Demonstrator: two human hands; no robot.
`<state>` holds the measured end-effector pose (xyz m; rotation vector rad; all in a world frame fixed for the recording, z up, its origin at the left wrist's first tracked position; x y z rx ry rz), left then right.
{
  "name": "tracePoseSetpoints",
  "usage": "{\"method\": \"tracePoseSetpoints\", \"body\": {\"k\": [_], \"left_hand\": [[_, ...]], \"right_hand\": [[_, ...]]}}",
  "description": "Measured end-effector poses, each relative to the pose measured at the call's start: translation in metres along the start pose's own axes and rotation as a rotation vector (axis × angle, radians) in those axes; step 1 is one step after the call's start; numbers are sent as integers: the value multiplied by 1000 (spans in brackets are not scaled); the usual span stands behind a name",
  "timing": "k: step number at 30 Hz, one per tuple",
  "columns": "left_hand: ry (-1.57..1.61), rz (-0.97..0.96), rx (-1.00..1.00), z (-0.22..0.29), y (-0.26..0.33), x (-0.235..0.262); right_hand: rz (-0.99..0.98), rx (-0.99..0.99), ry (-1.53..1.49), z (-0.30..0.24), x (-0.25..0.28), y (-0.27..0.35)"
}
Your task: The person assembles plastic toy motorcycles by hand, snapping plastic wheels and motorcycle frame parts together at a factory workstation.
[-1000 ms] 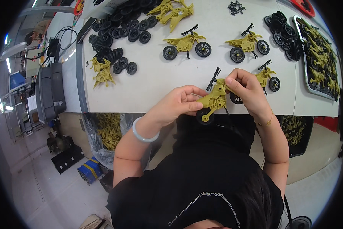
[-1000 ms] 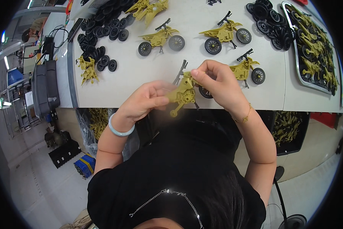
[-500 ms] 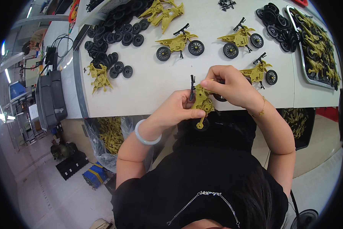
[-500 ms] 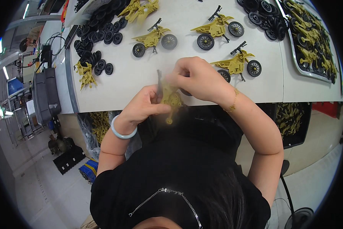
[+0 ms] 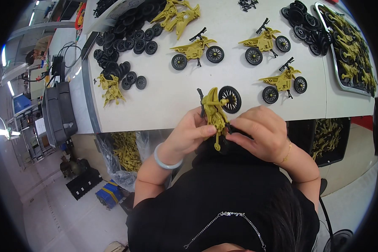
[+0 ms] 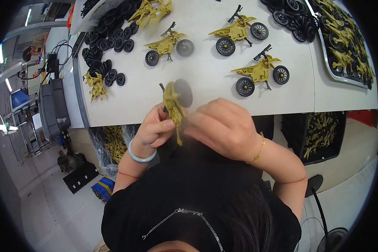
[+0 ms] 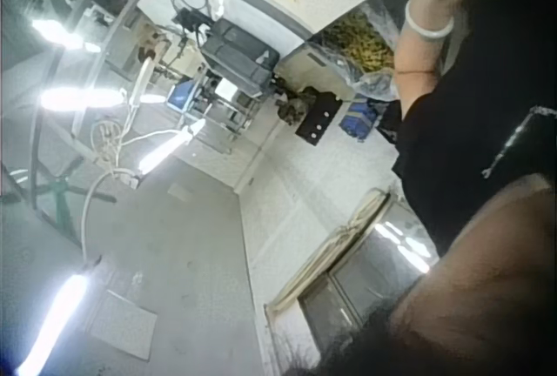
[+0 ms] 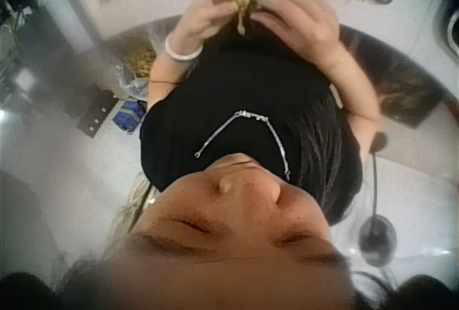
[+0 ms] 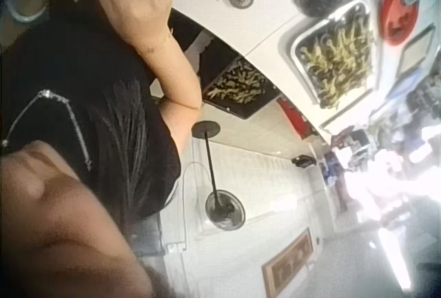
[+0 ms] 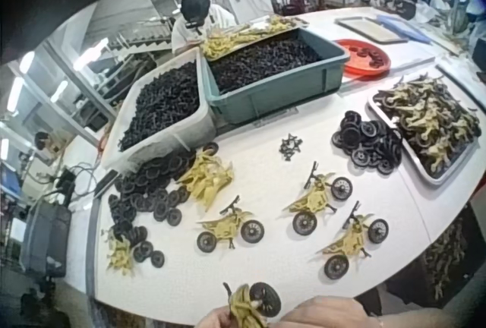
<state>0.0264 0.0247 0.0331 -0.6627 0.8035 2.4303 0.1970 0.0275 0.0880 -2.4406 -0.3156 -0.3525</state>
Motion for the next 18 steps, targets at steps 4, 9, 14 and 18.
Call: {"method": "tracePoseSetpoints", "body": {"k": [4, 9, 14, 18], "left_hand": [[-6, -16, -27, -2, 4, -6], [28, 30, 31, -2, 4, -10], [68, 80, 14, -5, 5, -10], [-16, 71, 36, -7, 6, -11]], "right_hand": [[22, 138, 51, -6, -5, 4], [15, 101, 52, 0, -5, 6], [14, 153, 76, -2, -8, 9], [49, 216, 83, -8, -7, 10]]}}
Point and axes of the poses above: each hand's wrist, its own y-axis away from the middle knuckle, its own x-axis out of the back of the hand, z = x × y, the point moved 5 cm from there along -y, towards the middle knuckle, and after that the axes turned 11 degrees about -y, right-handed, at the moved point
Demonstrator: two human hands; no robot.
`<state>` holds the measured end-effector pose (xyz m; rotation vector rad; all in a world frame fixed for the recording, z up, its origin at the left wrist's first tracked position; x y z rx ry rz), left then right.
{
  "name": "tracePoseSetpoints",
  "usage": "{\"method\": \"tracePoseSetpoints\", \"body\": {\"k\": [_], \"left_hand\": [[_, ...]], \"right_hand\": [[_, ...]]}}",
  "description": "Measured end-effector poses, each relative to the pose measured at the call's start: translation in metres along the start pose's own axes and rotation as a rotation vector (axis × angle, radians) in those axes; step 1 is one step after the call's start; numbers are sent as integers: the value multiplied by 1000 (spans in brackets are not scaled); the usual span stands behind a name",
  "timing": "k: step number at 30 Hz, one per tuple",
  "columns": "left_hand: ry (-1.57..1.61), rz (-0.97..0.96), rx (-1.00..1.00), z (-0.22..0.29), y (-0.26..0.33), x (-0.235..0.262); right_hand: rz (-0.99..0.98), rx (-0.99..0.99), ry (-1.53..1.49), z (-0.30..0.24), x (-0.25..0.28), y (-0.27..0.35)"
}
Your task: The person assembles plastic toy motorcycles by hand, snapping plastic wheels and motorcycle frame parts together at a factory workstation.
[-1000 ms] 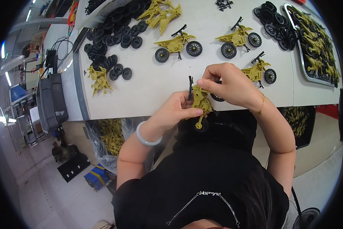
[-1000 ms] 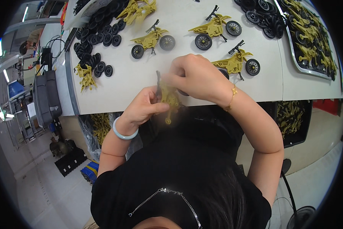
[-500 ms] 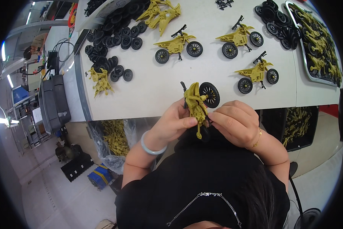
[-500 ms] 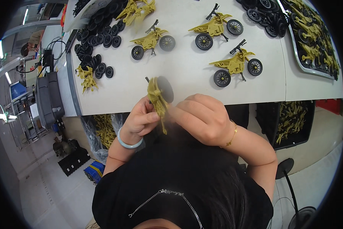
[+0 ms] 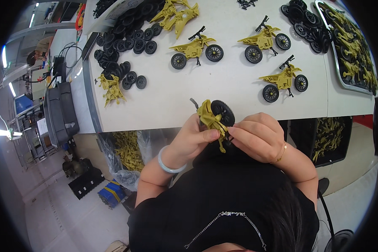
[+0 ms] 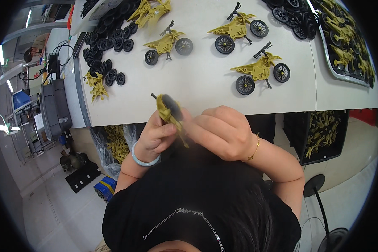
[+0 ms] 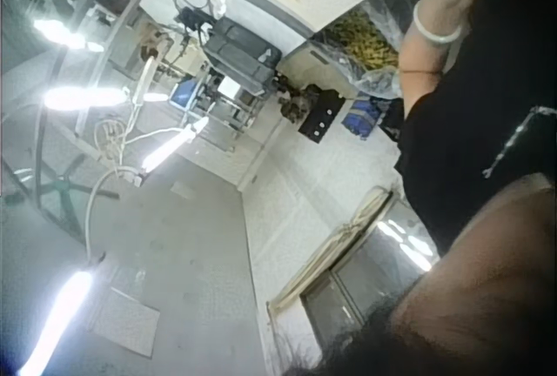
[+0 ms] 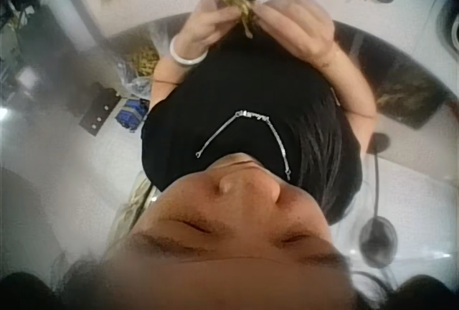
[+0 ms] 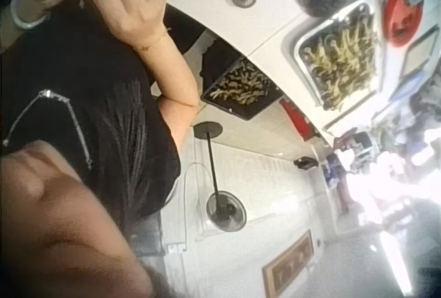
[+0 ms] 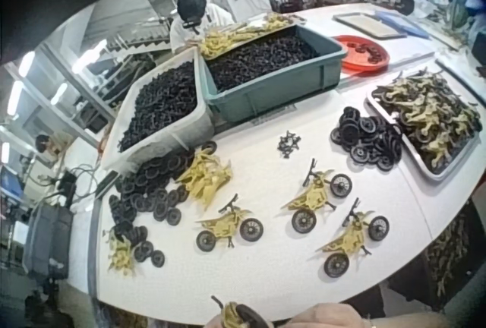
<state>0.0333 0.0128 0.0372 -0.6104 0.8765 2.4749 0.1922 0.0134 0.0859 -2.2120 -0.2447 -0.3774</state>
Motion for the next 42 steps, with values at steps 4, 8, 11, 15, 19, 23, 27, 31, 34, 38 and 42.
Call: {"method": "tracePoseSetpoints", "body": {"k": [4, 8, 11, 15, 19, 23, 27, 31, 34, 38, 42], "left_hand": [[-39, -3, -51, 4, 0, -6], [-75, -19, -99, 5, 0, -8], [-95, -4, -117, 5, 1, -7], [8, 37, -160, 2, 1, -4], [3, 79, -210, 4, -2, -5], [8, 55, -239, -1, -11, -4], [1, 95, -297, 1, -15, -12], [-5, 97, -436, 7, -16, -2], [-196, 121, -542, 9, -10, 0], [-156, 103, -557, 19, -18, 1], [-161, 175, -370, 30, -33, -5]], "right_hand": [[28, 102, -26, -6, 4, 0], [-17, 142, -4, -10, 5, 2], [2, 177, -2, -11, 5, 2], [14, 130, 7, -2, 1, 4], [62, -65, -124, 8, -1, 4], [113, -524, -403, 27, -8, 13], [26, -748, -484, 33, -16, 21], [70, -782, -523, 35, -13, 26], [10, -644, -376, 32, -12, 27], [7, -620, -341, 36, -13, 21], [106, -971, -818, 52, -19, 26]]}}
Point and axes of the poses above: each hand's wrist, its own y-axis away from the middle knuckle, its own x-axis out of the back of the hand, z = x × y, the point moved 5 cm from there along -y, towards the middle knuckle, and after that the axes turned 11 degrees about -y, right-handed, at the moved point
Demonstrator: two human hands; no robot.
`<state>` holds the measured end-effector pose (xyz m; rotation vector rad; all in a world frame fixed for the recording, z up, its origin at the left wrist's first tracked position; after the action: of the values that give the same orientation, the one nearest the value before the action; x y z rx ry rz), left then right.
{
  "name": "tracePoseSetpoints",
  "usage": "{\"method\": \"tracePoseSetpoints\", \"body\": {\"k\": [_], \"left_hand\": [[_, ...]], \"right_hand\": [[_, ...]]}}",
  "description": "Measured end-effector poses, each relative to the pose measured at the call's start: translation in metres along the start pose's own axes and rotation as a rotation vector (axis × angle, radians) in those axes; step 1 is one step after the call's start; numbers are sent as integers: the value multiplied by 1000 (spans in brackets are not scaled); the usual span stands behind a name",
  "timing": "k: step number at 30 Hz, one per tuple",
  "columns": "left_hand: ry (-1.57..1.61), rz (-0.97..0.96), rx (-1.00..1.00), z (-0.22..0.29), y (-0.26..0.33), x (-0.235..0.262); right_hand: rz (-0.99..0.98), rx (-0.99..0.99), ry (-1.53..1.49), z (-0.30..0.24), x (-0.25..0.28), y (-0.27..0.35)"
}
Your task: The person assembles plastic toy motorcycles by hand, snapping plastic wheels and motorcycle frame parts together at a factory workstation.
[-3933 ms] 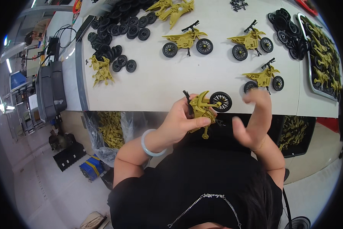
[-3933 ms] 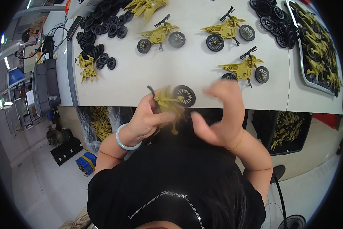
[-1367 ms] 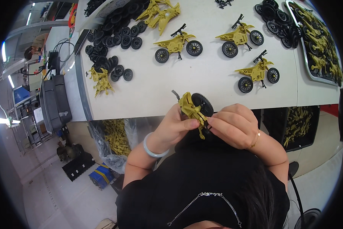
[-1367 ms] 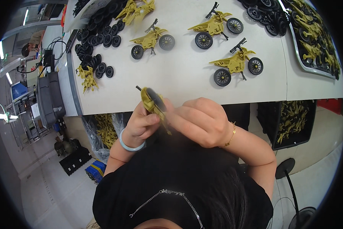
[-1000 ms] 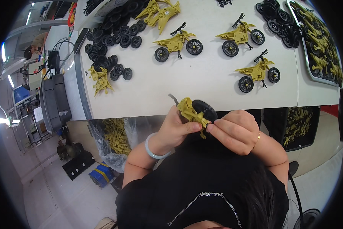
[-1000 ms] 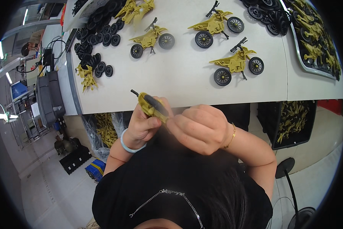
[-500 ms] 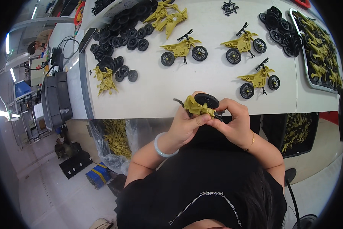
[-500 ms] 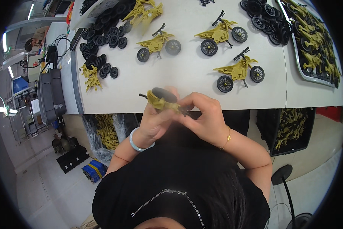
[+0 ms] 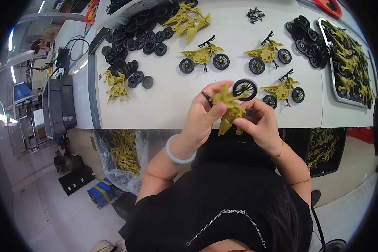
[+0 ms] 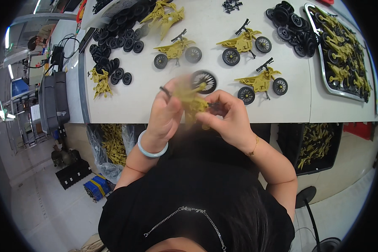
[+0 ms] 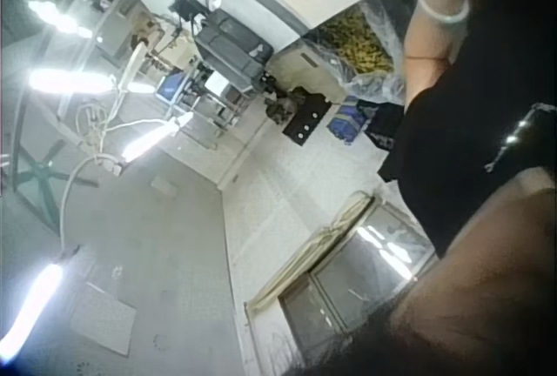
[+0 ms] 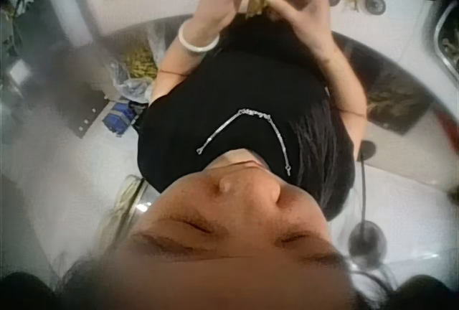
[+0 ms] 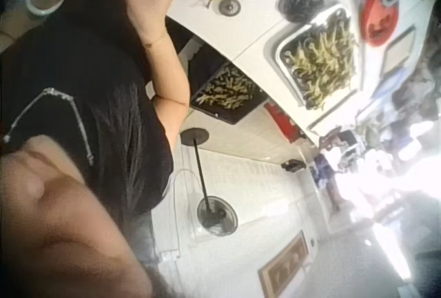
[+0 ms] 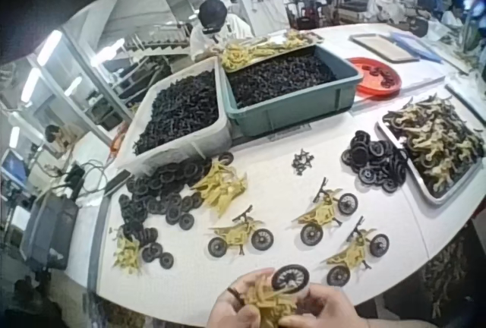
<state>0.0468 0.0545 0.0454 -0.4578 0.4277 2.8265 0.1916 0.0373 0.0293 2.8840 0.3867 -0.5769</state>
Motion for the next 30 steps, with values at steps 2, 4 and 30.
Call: {"method": "tracePoseSetpoints", "body": {"k": [2, 4, 30], "left_hand": [[40, -31, -47, 4, -2, -4], [-495, -71, -154, 4, 0, -1], [-1062, 131, -492, -11, 3, -12]], "right_hand": [[63, -119, -442, 6, 4, -2], [115, -98, -484, 10, 15, -1], [1211, 495, -3, -217, 445, 58]]}}
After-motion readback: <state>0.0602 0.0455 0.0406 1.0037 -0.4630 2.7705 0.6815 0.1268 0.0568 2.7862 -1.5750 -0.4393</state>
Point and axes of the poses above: each hand's wrist, its own y-axis away from the middle knuckle, its own x-axis out of the back of the hand, z = x × y, the point moved 5 cm from there along -y, towards the middle knuckle, and after that the axes turned 11 degrees about -y, right-handed, at the moved point
